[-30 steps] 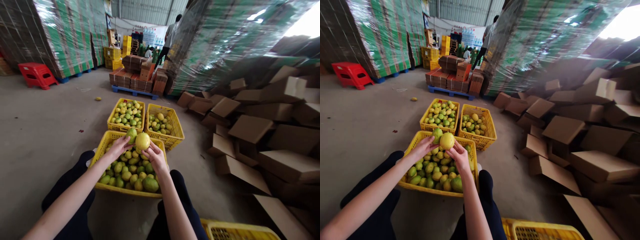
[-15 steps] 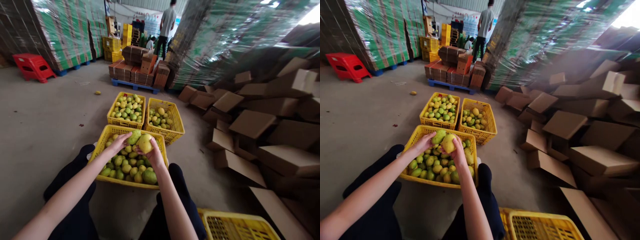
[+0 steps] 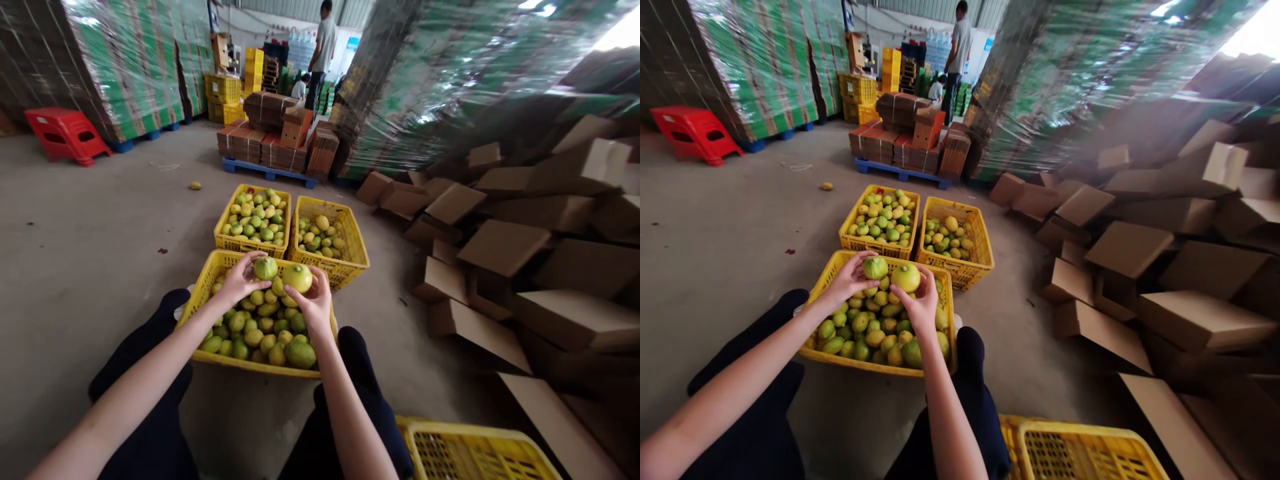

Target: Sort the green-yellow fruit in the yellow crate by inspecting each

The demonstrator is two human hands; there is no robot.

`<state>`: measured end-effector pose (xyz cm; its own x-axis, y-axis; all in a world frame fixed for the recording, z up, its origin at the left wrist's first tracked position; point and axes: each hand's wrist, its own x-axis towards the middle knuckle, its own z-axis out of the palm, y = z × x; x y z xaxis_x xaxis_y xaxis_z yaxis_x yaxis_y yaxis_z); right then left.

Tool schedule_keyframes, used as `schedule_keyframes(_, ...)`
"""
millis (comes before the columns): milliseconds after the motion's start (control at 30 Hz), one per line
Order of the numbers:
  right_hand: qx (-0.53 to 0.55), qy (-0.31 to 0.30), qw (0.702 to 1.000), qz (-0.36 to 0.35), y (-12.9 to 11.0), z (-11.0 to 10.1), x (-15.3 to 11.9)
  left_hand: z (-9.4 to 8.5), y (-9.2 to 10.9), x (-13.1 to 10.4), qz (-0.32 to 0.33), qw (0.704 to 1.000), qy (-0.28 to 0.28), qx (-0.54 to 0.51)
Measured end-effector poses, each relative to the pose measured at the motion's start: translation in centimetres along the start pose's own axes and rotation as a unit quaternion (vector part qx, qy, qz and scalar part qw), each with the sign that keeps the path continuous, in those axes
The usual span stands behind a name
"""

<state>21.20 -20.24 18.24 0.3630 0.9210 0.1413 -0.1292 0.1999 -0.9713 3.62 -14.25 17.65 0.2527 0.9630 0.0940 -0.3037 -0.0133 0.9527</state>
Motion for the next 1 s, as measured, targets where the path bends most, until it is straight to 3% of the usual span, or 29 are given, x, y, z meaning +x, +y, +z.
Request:
schedule_keyframes(167,-0.052,0.021,0.994,-0.09,1.2,-0.1,0.1,-0.1,-0.6,-0.3,0.096,0.986,-0.058,0.12)
schedule_keyframes(300,-0.1,0.018,0.986,-0.131,1.8,-0.3,0.1,0.0,-1.2,-0.4,0.175,0.965,-0.063,0.186)
schedule_keyframes(433,-0.15,0.029,0.977,-0.15,2.0,-0.5,0.1,-0.1,-1.1,-0.6,0.185,0.956,-0.069,0.216)
schedule_keyframes(567,-0.182,0.041,0.968,-0.165,2.2,-0.4,-0.2,-0.2,-0.6,-0.8,0.148,0.966,-0.076,0.199)
schedule_keyframes(767,-0.131,0.039,0.981,-0.135,1.7,-0.2,-0.6,-0.2,-0.5,-0.7,0.018,0.995,-0.08,0.061)
schedule_keyframes(900,0.026,0.002,1.0,0.012,1.4,0.1,-0.3,0.3,-0.3,-0.9,-0.117,0.988,-0.045,-0.094)
schedule_keyframes(1000,0.154,-0.009,0.976,0.153,1.7,0.7,-0.1,0.9,0.2,-1.3,-0.196,0.962,0.013,-0.191)
